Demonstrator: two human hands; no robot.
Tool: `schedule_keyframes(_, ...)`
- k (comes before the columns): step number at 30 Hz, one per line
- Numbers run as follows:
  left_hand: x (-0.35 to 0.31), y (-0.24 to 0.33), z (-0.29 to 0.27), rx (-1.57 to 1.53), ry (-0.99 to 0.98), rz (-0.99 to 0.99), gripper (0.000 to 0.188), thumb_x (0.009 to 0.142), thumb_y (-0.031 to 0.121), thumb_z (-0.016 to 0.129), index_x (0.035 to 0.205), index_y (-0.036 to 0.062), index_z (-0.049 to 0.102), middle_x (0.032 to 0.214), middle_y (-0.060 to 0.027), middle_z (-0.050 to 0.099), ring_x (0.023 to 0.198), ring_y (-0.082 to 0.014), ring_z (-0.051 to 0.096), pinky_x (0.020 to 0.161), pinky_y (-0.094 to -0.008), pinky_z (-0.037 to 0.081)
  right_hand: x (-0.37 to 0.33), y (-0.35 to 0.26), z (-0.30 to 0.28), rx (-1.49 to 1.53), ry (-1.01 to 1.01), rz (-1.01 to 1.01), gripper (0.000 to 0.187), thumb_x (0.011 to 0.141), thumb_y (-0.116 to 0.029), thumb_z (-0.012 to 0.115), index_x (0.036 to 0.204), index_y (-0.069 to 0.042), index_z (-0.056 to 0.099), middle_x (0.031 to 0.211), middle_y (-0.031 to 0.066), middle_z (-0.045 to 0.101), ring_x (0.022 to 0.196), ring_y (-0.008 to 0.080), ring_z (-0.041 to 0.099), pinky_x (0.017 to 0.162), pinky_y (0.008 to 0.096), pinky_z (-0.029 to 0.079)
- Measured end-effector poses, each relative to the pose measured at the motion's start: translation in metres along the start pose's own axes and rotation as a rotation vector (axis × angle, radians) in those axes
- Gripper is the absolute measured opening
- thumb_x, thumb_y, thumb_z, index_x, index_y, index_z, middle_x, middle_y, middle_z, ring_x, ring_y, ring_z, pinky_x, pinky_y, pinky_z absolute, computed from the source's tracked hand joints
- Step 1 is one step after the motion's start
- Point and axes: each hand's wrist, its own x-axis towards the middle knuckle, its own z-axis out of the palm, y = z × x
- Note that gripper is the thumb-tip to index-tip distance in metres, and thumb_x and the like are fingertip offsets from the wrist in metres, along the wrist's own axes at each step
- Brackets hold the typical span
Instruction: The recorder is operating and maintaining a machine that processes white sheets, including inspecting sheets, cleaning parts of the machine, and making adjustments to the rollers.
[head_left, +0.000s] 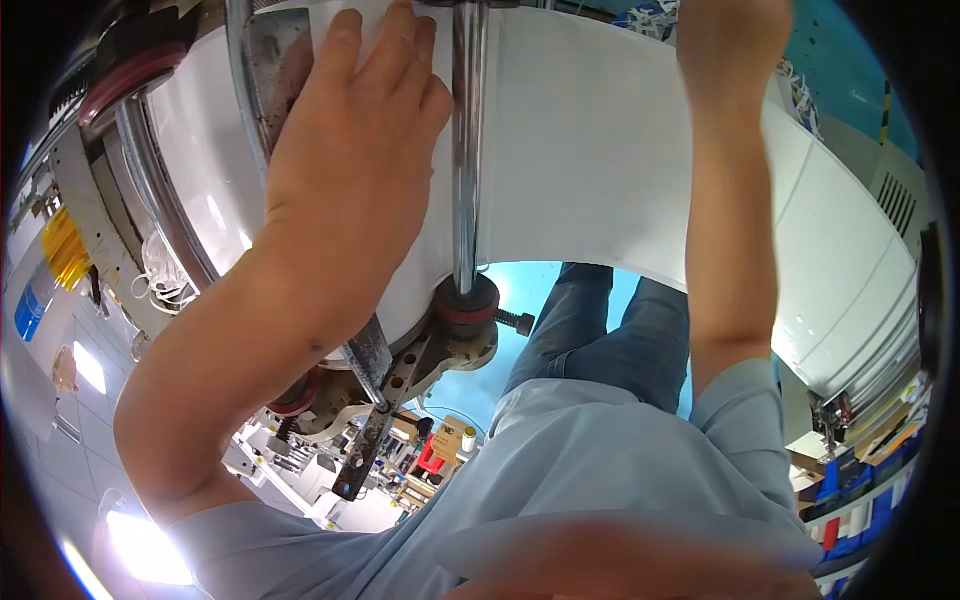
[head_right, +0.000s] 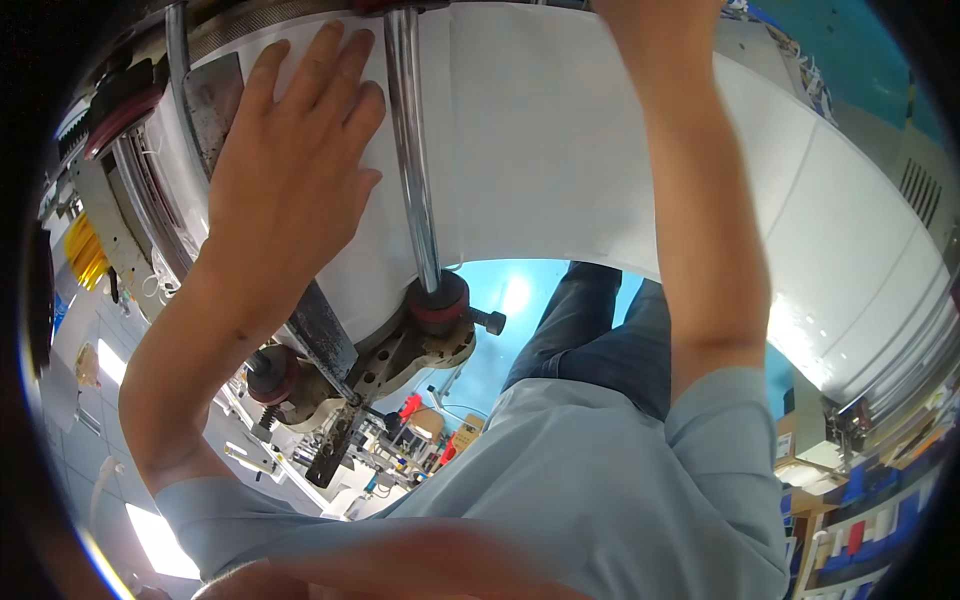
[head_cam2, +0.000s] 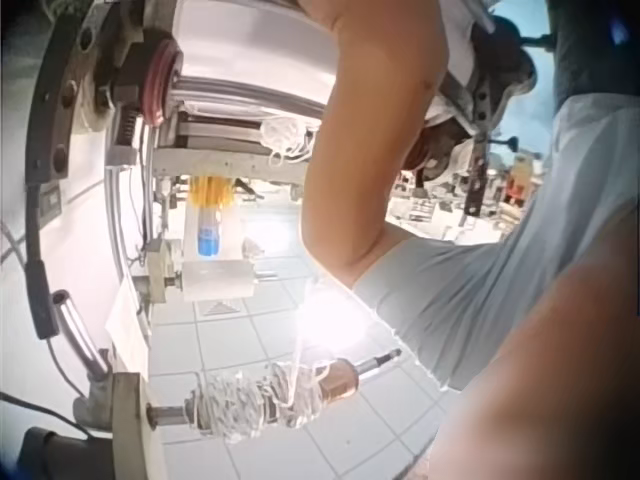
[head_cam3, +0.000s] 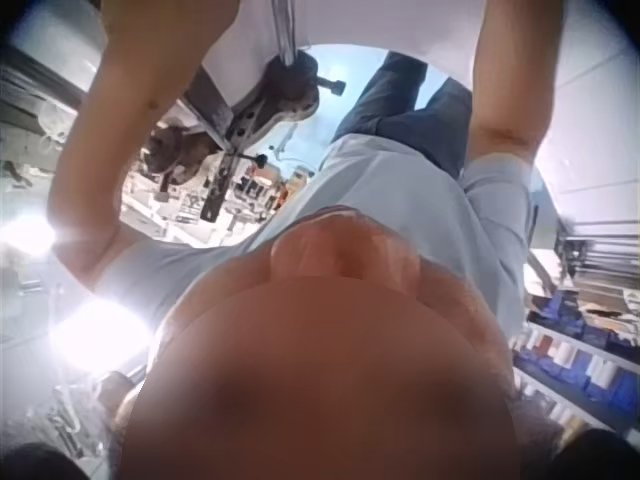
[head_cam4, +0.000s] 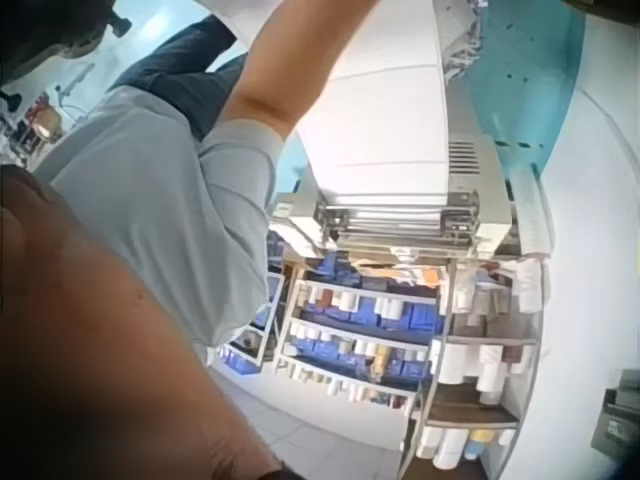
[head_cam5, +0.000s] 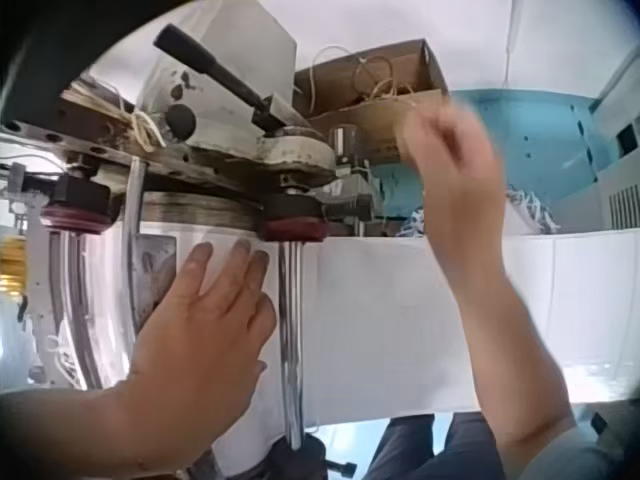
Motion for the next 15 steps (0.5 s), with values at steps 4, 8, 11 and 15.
schedule_keyframes(4,-0.006,-0.004,0.003,-0.040,0.004,-0.007,0.049,0.073,0.034,0.072,0.112,0.0104,0.055,0.137,-0.0076,0.047,0.134,-0.0232,0.034,0.111,-0.0437,0.024,-0.083,0.022,-0.004,-0.490,-0.299,-0.210,0.025,0.084,-0.012,0.062,0.108,-0.006,0.059,0.102,0.0116,0.062,0.098,0.0272,0.058,0.086,0.0405,0.042)
schedule_keyframes(8,-0.003,-0.001,0.001,-0.026,-0.001,-0.012,0.049,0.073,0.034,0.073,0.113,0.0121,0.054,0.138,-0.0061,0.046,0.135,-0.0225,0.034,0.112,-0.0435,0.023,-0.100,0.018,0.026,-0.518,-0.626,-0.359,0.046,0.082,-0.023,0.065,0.123,-0.007,0.053,0.130,0.0158,0.049,0.126,0.0322,0.042,0.105,0.0567,0.027)
schedule_keyframes(11,-0.003,0.001,0.002,-0.021,0.000,-0.006,0.050,0.072,0.034,0.073,0.114,0.0132,0.055,0.138,-0.0056,0.046,0.136,-0.0220,0.033,0.112,-0.0435,0.023,-0.111,0.027,0.038,-0.556,-0.652,-0.412,0.046,0.084,-0.026,0.062,0.123,-0.003,0.052,0.131,0.0170,0.049,0.127,0.0325,0.042,0.105,0.0569,0.027)
schedule_keyframes(15,-0.001,0.002,0.001,0.007,-0.017,0.007,0.050,0.072,0.034,0.073,0.114,0.0139,0.055,0.138,-0.0050,0.046,0.136,-0.0214,0.033,0.112,-0.0439,0.023,-0.113,0.036,0.043,-0.558,-0.694,-0.462,0.046,0.083,-0.025,0.060,0.122,-0.001,0.053,0.130,0.0185,0.049,0.125,0.0332,0.044,0.105,0.0578,0.027)
